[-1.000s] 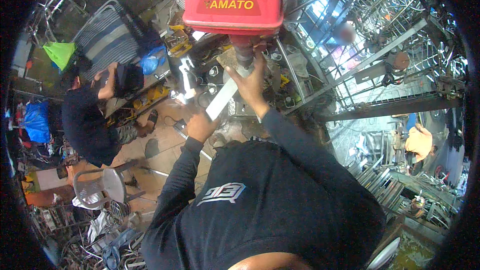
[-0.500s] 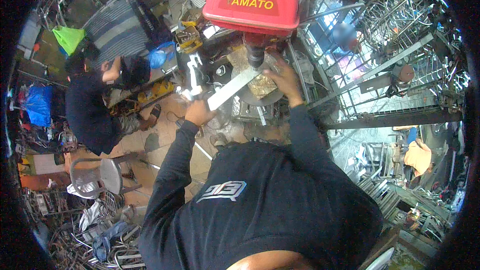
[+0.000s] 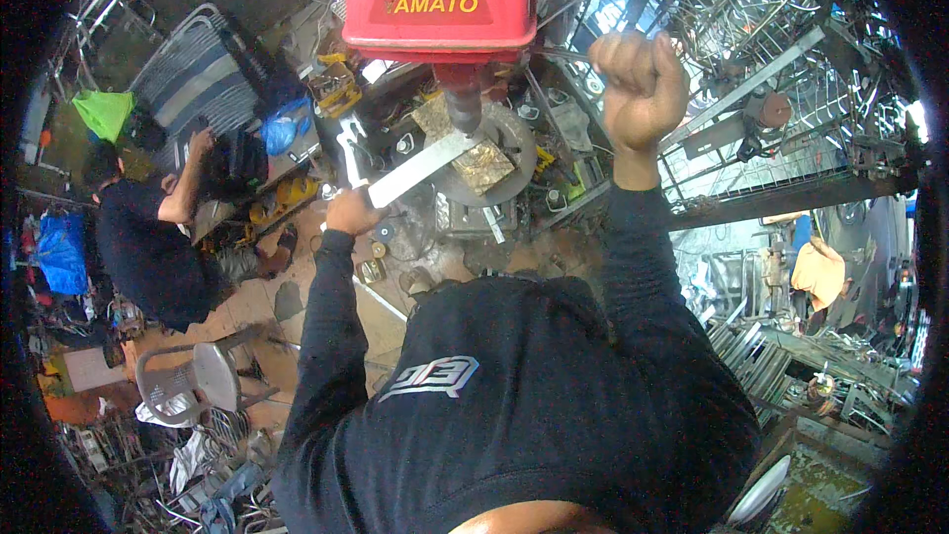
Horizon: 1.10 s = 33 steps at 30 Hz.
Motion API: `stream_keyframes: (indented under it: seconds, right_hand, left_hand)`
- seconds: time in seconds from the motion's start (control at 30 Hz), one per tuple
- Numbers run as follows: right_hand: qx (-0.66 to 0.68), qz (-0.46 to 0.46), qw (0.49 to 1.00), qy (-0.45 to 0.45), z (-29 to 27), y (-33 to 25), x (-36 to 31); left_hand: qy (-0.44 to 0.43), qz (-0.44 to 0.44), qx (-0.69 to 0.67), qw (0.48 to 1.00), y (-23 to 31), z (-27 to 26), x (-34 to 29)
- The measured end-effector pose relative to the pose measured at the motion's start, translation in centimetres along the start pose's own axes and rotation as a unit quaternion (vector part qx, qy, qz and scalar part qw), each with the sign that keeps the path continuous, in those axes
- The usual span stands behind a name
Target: The person operates a red AMATO drill press, holding a metal bar in place with one hand while repeatedly pulling the drill lever with the other to drill holes. The person adjusts the bar between cycles and continues drilling until the end of the clip.
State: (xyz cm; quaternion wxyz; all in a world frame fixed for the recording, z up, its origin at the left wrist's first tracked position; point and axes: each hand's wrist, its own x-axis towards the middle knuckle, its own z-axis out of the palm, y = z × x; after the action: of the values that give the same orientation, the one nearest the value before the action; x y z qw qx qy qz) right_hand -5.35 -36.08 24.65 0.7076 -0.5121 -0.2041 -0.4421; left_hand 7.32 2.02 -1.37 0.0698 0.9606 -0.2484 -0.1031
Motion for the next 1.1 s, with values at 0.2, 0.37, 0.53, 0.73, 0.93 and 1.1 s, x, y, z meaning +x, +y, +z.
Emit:
stream_keyframes:
  seconds: [0.2,0.37,0.53,0.73,0.93,1.1]
  right_hand:
    - [0.014,0.103,0.993,0.051,-0.4,0.8,3.2]
    - [-0.018,0.273,0.956,0.105,-4.5,5.7,12.8]
    - [-0.197,0.352,0.914,0.032,-13.7,11.9,13.8]
    - [-0.325,0.150,0.876,0.323,-12.9,7.8,-9.6]
    - [-0.359,0.145,0.916,0.110,1.9,17.0,-18.1]
    - [-0.236,0.345,0.908,0.025,1.3,21.0,-14.3]
  left_hand:
    - [-0.020,0.017,-0.031,0.999,-0.5,-0.2,0.7]
    - [-0.036,-0.030,-0.046,0.998,1.7,-0.7,-1.7]
    - [0.012,-0.004,-0.070,0.997,3.1,-1.9,-3.1]
    - [0.029,-0.048,-0.061,0.997,3.6,-1.9,-3.8]
    - [-0.001,-0.050,-0.045,0.998,4.0,-1.9,-3.6]
    - [-0.016,-0.021,-0.065,0.998,2.9,-1.7,-3.3]
